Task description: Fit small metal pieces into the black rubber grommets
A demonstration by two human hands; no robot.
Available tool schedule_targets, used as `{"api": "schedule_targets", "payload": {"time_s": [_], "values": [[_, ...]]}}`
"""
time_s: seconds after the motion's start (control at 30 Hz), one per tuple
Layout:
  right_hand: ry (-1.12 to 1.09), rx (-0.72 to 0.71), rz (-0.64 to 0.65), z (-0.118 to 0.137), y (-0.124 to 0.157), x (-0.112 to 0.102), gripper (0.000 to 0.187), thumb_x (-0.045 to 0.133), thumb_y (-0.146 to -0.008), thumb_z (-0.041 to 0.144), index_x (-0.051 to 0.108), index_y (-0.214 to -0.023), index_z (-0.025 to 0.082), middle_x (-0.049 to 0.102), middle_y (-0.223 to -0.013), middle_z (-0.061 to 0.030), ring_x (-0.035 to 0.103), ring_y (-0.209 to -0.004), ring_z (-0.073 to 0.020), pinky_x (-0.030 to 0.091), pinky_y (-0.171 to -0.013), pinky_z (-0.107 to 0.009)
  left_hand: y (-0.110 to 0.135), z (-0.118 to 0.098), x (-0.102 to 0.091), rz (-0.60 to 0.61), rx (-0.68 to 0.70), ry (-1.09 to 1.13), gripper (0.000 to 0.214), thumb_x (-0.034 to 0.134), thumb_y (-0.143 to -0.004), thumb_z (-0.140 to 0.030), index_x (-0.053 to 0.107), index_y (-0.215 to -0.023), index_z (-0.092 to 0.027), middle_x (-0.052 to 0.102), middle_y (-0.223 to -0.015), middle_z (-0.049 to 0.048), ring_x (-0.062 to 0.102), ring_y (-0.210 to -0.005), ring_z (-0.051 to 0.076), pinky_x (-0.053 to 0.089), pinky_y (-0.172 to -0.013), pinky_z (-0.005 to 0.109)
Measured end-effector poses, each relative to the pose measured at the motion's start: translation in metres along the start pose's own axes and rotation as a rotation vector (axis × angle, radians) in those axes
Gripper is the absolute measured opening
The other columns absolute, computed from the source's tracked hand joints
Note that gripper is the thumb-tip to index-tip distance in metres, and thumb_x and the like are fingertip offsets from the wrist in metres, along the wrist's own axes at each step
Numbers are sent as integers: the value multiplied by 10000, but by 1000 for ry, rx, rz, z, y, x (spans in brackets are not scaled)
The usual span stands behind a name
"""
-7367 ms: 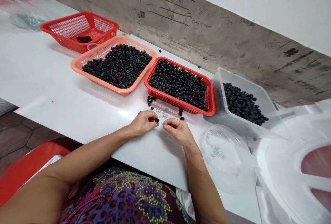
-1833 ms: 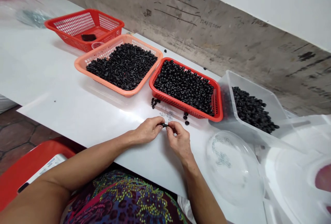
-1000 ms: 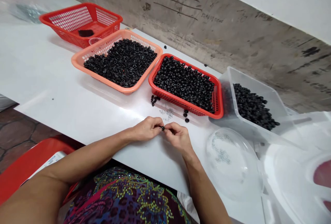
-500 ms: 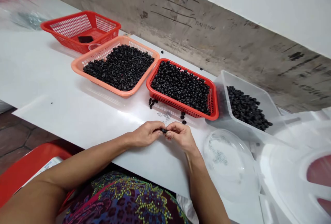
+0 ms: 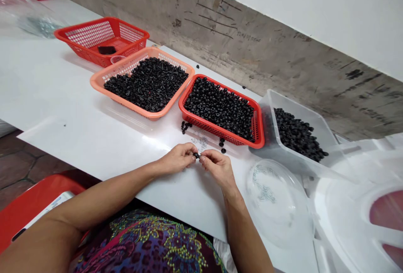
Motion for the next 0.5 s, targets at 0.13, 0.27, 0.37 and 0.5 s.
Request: {"api": "schedule_targets", "payload": {"time_s": [0.13, 0.27, 0.37, 0.5], "values": [[13, -3, -55, 3, 2, -6, 132, 632, -711, 280, 649, -771, 164, 585, -589, 6, 510, -527, -116, 424, -502, -235, 0, 0, -2, -13, -26, 88, 144, 498, -728, -174, 498, -870, -150, 554, -685, -17, 482, -519, 71, 371, -505, 208], [99, -58, -73, 7, 3, -4, 108, 609, -719, 261, 638, -772, 171, 596, -618, 0, 520, -543, -120, 428, -520, -238, 0, 0, -2, -6, -9, 80, 145, 493, -739, -171, 505, -882, -154, 548, -678, -23, 488, -522, 72, 382, -513, 213], [187, -124, -76, 9, 4, 0, 90, 580, -733, 241, 625, -772, 174, 599, -644, -3, 523, -561, -120, 424, -529, -232, 0, 2, -2, -1, 10, 45, 155, 485, -747, -167, 503, -901, -160, 538, -671, -30, 478, -519, 75, 378, -508, 216], [387, -261, -123, 19, 9, 5, 74, 528, -766, 200, 597, -788, 184, 585, -650, 4, 509, -555, -114, 420, -549, -225, 1, 1, -3, -36, 65, -88, 151, 478, -760, -173, 510, -907, -162, 500, -644, -42, 453, -543, 84, 353, -510, 216]]}}
Point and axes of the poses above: each hand's wrist, its own y-axis away from the middle knuckle, its own x-axis out of the palm, z = x × y, the point moved 8 cm from there along -y, towards the middle knuckle
